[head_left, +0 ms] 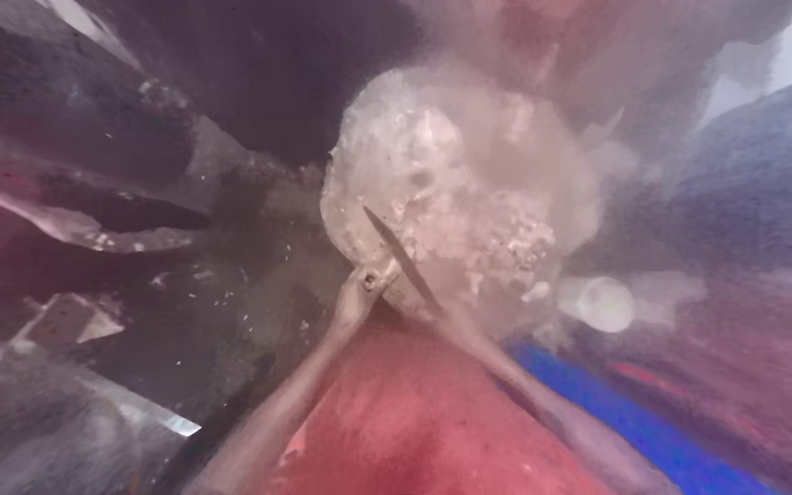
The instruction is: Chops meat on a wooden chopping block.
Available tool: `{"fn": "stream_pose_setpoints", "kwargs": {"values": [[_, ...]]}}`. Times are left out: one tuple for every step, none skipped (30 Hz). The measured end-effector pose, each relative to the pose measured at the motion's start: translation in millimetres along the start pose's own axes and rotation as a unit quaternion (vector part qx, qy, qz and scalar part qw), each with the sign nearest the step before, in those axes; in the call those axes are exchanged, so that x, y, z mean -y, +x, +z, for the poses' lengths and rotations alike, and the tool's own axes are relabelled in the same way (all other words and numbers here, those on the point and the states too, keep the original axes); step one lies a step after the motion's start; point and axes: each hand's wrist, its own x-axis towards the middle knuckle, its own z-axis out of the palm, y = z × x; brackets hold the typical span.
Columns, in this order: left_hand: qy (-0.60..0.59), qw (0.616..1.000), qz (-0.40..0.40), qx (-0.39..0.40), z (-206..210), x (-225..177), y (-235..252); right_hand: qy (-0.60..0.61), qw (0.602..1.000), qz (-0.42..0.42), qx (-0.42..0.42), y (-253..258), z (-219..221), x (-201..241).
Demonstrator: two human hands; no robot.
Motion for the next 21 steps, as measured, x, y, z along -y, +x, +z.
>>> {"fn": "stream_pose_setpoints", "kwargs": {"values": [[0.005, 1.000, 0.004, -0.002, 0.9, 0.7, 0.0, -0.028, 0.999, 0.021, 0.015, 5.6, 2.4, -10.4], [0.013, 1.000, 0.015, -0.009, 2.1, 1.4, -0.8, -0.053, 0.997, 0.047, 0.039, 11.8, 3.4, -24.5], [0.017, 0.999, 0.029, -0.019, 3.5, 3.5, -2.0, -0.067, 0.994, 0.060, 0.063, 16.0, 3.1, -38.1], [0.016, 0.999, 0.039, -0.028, 4.0, 5.5, -2.6, -0.071, 0.993, 0.060, 0.067, 17.2, 3.0, -44.6], [0.012, 0.999, 0.038, -0.030, 2.7, 6.7, -3.3, -0.074, 0.994, 0.056, 0.058, 16.4, 2.9, -44.4], [0.013, 0.999, 0.029, -0.025, 1.3, 8.5, -8.8, -0.074, 0.994, 0.067, 0.045, 10.5, 4.8, -39.8], [0.013, 1.000, 0.015, -0.018, -0.4, 9.0, -12.5, -0.069, 0.995, 0.067, 0.026, 5.2, 5.1, -31.0], [0.009, 1.000, 0.001, -0.015, -2.4, 9.0, -14.4, -0.067, 0.996, 0.052, 0.011, 1.8, 2.3, -19.9], [-0.001, 1.000, -0.013, -0.014, -4.0, 9.5, -18.9, -0.057, 0.998, 0.025, 0.004, -2.8, 0.5, -9.2], [-0.016, 1.000, -0.019, -0.018, -4.9, 10.9, -23.4, -0.045, 0.999, -0.002, 0.006, -6.3, -0.8, -0.8], [-0.032, 0.999, -0.015, -0.019, -5.0, 13.2, -26.2, -0.036, 0.999, -0.029, 0.012, -8.0, -1.6, 4.7], [-0.036, 0.999, -0.014, -0.014, -5.1, 13.9, -27.6, -0.033, 0.998, -0.052, 0.021, -6.5, 0.3, 4.1], [-0.028, 0.999, -0.019, -0.008, -4.9, 13.1, -29.0, -0.038, 0.997, -0.058, 0.035, -2.6, 4.7, -3.7], [-0.014, 0.999, -0.033, -0.001, -4.1, 10.7, -28.4, -0.054, 0.996, -0.043, 0.056, 4.6, 9.3, -17.9], [0.003, 0.999, -0.051, 0.005, -2.8, 8.2, -27.2, -0.074, 0.993, -0.008, 0.089, 13.3, 12.5, -35.0], [0.016, 0.999, -0.052, 0.002, -0.6, 8.0, -25.5, -0.076, 0.990, 0.023, 0.114, 20.3, 14.4, -50.6], [0.015, 0.999, -0.048, -0.004, 1.3, 8.4, -22.9, -0.070, 0.989, 0.034, 0.126, 24.1, 13.3, -58.3], [-0.005, 0.999, -0.048, -0.007, 2.5, 7.7, -20.7, -0.060, 0.989, 0.045, 0.129, 23.8, 8.1, -55.9], [-0.037, 0.998, -0.052, -0.004, 3.1, 6.5, -21.6, -0.060, 0.989, 0.066, 0.121, 18.7, 4.4, -48.6], [-0.085, 0.995, -0.046, 0.002, 2.9, 3.4, -22.4, -0.077, 0.989, 0.084, 0.090, 13.3, 3.6, -42.6], [-0.141, 0.989, -0.030, 0.013, 0.6, -1.8, -19.4, -0.093, 0.991, 0.084, 0.043, 11.9, 3.6, -38.1]]}}
